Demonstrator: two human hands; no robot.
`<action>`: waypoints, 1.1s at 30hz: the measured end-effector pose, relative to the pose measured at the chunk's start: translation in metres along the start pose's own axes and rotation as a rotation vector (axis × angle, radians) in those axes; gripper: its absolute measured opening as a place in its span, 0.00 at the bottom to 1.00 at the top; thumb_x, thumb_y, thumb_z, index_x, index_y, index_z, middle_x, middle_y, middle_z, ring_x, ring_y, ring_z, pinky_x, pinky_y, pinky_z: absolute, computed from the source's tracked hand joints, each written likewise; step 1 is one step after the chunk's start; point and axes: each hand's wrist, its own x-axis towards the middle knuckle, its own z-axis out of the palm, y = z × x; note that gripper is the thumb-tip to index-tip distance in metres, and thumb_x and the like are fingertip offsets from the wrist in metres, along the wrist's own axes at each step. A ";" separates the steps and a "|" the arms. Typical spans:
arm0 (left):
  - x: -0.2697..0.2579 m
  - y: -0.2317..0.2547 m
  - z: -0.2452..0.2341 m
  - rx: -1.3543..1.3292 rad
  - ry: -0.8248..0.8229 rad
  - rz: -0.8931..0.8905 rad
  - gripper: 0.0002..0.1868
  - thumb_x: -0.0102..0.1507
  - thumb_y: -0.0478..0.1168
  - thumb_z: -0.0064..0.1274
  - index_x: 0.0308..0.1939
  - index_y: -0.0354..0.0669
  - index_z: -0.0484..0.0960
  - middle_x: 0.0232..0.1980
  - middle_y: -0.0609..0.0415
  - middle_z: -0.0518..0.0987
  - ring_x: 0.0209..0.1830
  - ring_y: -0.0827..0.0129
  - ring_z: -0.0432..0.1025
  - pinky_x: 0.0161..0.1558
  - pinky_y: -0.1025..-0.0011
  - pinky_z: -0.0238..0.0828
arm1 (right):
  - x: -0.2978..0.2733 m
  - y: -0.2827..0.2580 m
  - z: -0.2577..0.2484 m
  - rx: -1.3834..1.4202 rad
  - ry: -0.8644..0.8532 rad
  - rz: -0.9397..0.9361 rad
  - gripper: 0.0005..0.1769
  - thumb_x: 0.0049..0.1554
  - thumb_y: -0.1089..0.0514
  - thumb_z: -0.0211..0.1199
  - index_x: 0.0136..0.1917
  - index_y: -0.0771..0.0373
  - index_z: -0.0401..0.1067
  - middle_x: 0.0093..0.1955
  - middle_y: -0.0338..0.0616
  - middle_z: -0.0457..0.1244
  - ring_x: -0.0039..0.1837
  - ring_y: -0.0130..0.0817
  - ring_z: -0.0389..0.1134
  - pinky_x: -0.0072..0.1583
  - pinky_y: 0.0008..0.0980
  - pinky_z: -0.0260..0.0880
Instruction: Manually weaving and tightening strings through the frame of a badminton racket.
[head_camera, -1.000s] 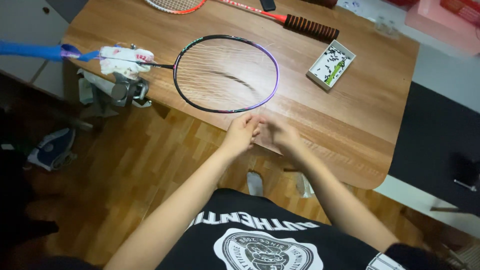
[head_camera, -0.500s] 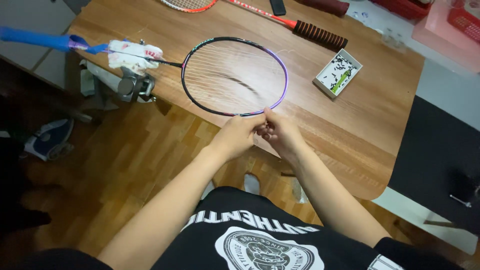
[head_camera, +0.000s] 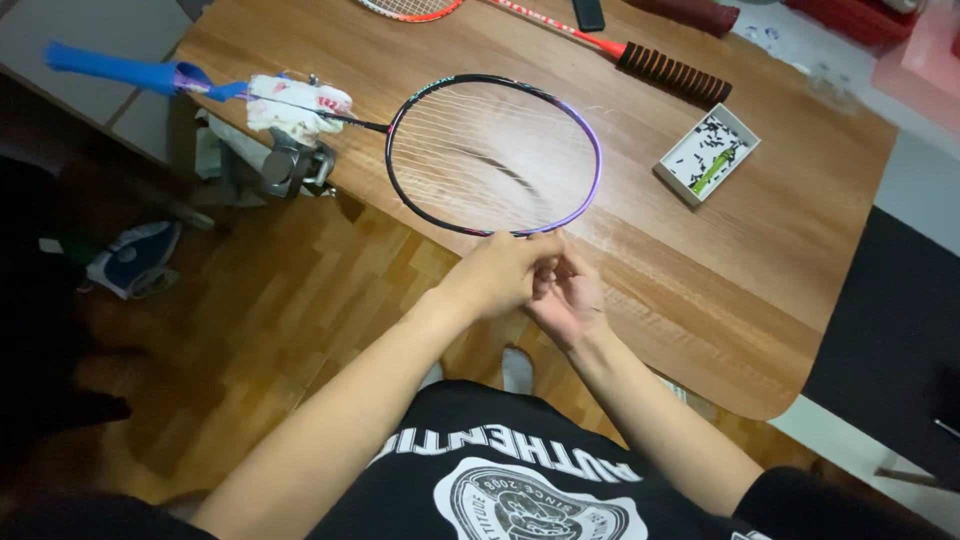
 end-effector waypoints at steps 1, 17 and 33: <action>0.000 -0.005 0.002 0.063 0.033 0.053 0.07 0.62 0.35 0.49 0.43 0.46 0.80 0.33 0.48 0.84 0.34 0.55 0.81 0.38 0.62 0.76 | -0.007 0.001 0.014 -0.085 0.016 0.005 0.12 0.62 0.48 0.56 0.45 0.56 0.73 0.42 0.35 0.67 0.47 0.29 0.69 0.57 0.36 0.70; 0.006 -0.091 0.071 -0.331 0.042 -0.164 0.18 0.73 0.48 0.45 0.49 0.39 0.85 0.44 0.47 0.86 0.46 0.60 0.80 0.48 0.65 0.76 | -0.003 -0.054 0.005 -0.778 0.129 0.106 0.15 0.67 0.45 0.54 0.44 0.54 0.70 0.48 0.38 0.67 0.50 0.27 0.67 0.55 0.29 0.67; 0.023 -0.087 0.045 -1.253 0.175 -0.471 0.26 0.73 0.54 0.36 0.63 0.38 0.74 0.58 0.51 0.82 0.61 0.66 0.75 0.60 0.59 0.70 | -0.051 -0.014 0.032 -0.227 0.211 -0.416 0.24 0.68 0.43 0.43 0.36 0.58 0.56 0.30 0.37 0.51 0.34 0.32 0.53 0.39 0.32 0.55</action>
